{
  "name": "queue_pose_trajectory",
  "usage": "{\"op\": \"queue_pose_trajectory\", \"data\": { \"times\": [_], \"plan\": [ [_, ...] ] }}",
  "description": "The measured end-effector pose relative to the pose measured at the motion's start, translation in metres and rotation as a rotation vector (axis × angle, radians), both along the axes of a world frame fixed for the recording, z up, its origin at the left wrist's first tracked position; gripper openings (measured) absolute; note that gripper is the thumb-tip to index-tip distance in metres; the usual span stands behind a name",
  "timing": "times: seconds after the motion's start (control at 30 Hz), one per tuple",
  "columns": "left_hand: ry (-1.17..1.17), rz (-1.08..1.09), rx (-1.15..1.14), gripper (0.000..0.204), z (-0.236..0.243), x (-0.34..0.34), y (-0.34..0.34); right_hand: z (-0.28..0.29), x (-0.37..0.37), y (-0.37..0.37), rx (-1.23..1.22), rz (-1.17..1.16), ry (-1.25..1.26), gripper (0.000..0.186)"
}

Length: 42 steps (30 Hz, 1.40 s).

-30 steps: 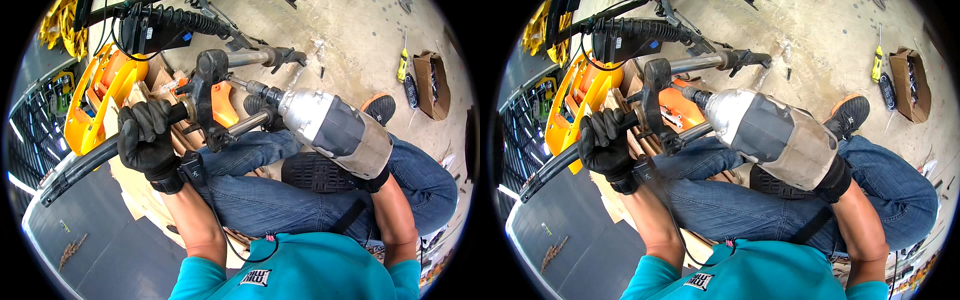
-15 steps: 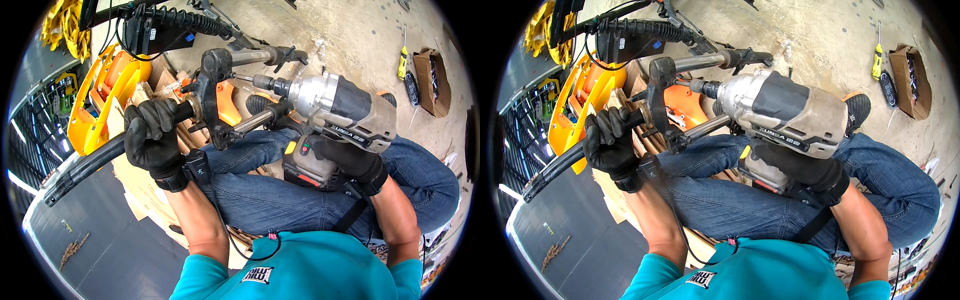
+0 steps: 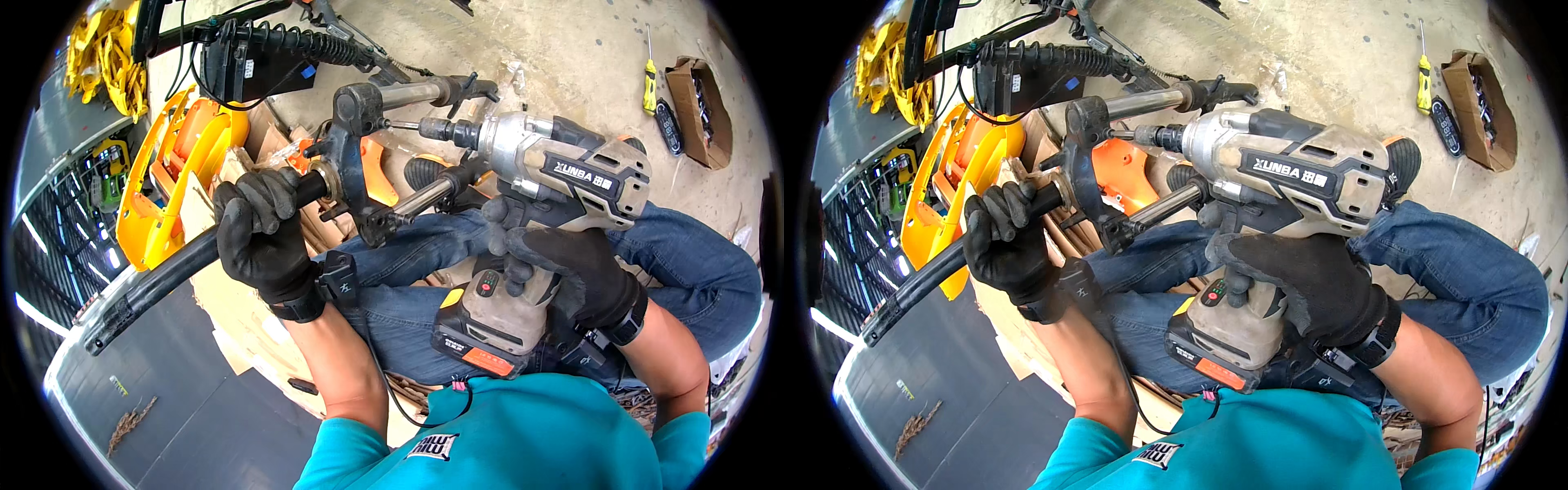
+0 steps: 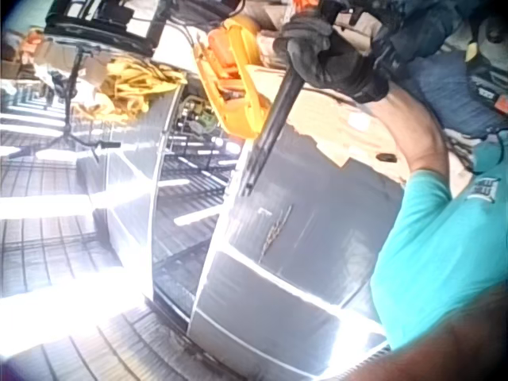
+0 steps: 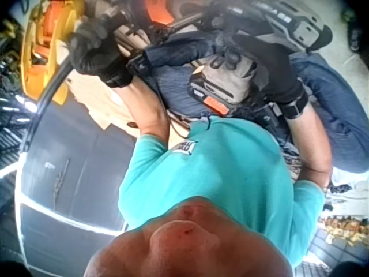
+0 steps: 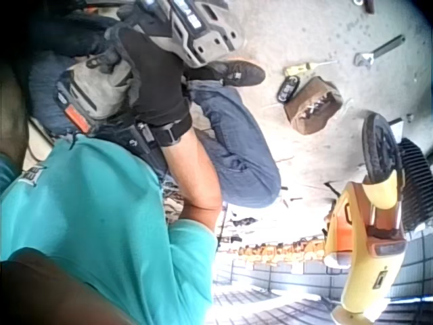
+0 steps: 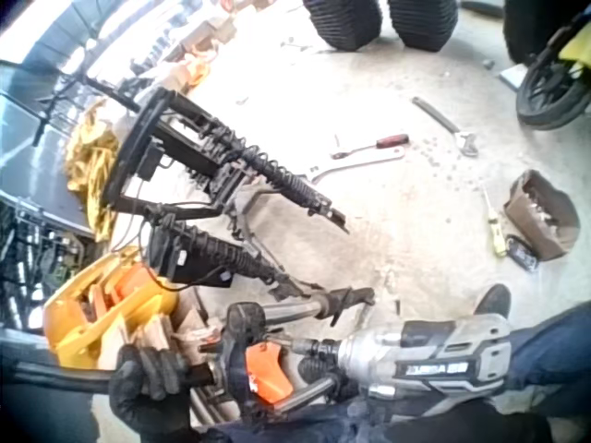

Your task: The person uses a power impact wrench to loosen and remove bolts from a motorcycle front fork assembly, then manually removes internal components and examines a small piece before reassembling the unit.

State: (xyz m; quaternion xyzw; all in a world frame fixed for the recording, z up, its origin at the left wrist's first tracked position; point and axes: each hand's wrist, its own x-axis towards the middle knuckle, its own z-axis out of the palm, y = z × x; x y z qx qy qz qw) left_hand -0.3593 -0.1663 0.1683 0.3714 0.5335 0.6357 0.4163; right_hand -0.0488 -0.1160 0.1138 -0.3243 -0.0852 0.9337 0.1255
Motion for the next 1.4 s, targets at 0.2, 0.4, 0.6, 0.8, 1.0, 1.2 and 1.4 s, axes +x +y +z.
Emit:
{"op": "queue_pose_trajectory", "data": {
  "times": [0.2,0.4,0.6,0.8,1.0,1.2,1.4],
  "plan": [
    [-0.007,-0.007,0.002,0.025,0.001,0.001,-0.002,0.003,-0.001,-0.001,-0.022,0.044,-0.033,0.040],
    [0.015,-0.003,0.002,0.025,0.002,0.003,0.000,-0.006,0.004,-0.001,-0.025,-0.076,0.006,0.032],
    [0.025,-0.026,0.019,0.024,0.001,0.004,0.001,-0.017,0.013,-0.001,0.231,0.059,-0.077,0.039],
    [0.036,0.001,0.006,0.025,0.001,0.004,-0.002,-0.003,0.010,0.006,0.200,-0.005,-0.069,0.027],
    [0.010,-0.020,0.011,0.025,0.000,0.000,-0.005,-0.012,0.011,0.014,0.347,0.110,-0.206,0.034],
    [-0.005,-0.018,0.013,0.025,0.000,-0.003,-0.007,-0.021,0.015,0.017,0.430,0.196,-0.200,0.041],
    [0.024,-0.032,0.019,0.024,0.000,0.000,-0.006,-0.021,0.017,0.022,0.386,0.193,-0.213,0.046]
  ]
}}
